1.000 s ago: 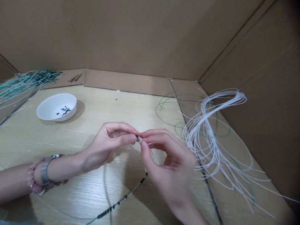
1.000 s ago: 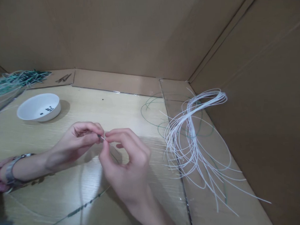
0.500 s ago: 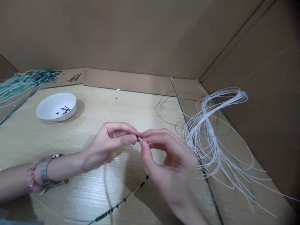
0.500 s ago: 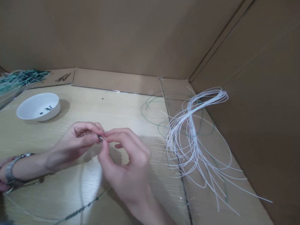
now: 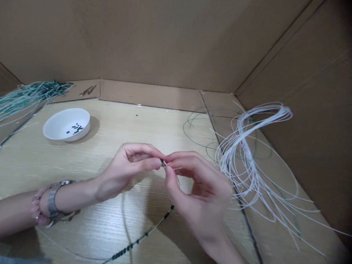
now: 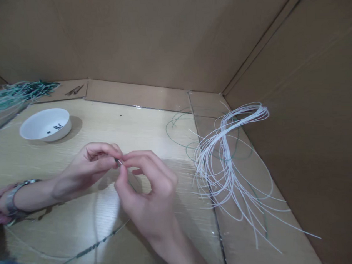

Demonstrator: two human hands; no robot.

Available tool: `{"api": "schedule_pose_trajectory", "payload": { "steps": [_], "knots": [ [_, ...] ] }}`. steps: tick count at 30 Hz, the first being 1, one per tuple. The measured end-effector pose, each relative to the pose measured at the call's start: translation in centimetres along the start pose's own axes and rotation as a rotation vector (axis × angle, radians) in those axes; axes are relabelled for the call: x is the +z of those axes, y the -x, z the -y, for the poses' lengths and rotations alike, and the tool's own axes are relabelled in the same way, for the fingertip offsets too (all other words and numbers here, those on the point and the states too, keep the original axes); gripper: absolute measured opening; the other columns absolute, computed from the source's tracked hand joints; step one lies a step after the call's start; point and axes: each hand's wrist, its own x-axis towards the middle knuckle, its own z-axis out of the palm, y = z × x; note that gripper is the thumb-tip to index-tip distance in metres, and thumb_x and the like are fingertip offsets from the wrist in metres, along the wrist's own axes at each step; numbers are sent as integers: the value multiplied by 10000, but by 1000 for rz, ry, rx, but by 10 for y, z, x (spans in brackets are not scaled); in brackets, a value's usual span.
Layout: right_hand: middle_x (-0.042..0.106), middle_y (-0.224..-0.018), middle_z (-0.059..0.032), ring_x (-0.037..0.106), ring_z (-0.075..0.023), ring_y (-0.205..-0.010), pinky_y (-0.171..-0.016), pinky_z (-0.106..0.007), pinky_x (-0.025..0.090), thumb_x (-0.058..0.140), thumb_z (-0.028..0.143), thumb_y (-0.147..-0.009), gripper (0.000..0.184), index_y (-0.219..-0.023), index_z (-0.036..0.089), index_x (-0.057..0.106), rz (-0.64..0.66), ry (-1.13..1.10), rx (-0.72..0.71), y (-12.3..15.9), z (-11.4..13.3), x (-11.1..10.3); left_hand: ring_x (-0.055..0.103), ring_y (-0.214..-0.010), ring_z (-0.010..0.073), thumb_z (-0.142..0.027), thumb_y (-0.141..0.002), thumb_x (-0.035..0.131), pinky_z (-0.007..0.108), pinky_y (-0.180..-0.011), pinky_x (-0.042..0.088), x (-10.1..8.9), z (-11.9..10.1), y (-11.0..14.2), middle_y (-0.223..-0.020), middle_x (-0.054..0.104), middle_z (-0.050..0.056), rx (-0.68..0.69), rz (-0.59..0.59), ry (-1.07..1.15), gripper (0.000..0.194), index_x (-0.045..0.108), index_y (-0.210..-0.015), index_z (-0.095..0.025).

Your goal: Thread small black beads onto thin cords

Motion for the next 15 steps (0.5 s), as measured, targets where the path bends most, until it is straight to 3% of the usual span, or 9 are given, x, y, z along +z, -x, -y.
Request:
{"api": "schedule_pose_trajectory", "payload": {
  "steps": [7,15],
  "knots": [
    [658,-805,-6,626,-117,-758,-581,-211,543,605,21,-721,165,-753,182,624,8,17,1,0,1,0,644,-786,110,-155,-746,707,200,-741,511,-1,-2,-1,-810,710,10,33,-18,-99,82,743,-782,-219],
    [673,-850,-17,639,-110,-781,-634,-211,546,606,14,-747,168,-799,170,641,38,98,-95,-2,0,-3,652,-742,124,-134,-745,696,217,-696,533,-6,-15,-5,-786,721,27,279,31,-536,93,736,-804,-194]
  ]
}}
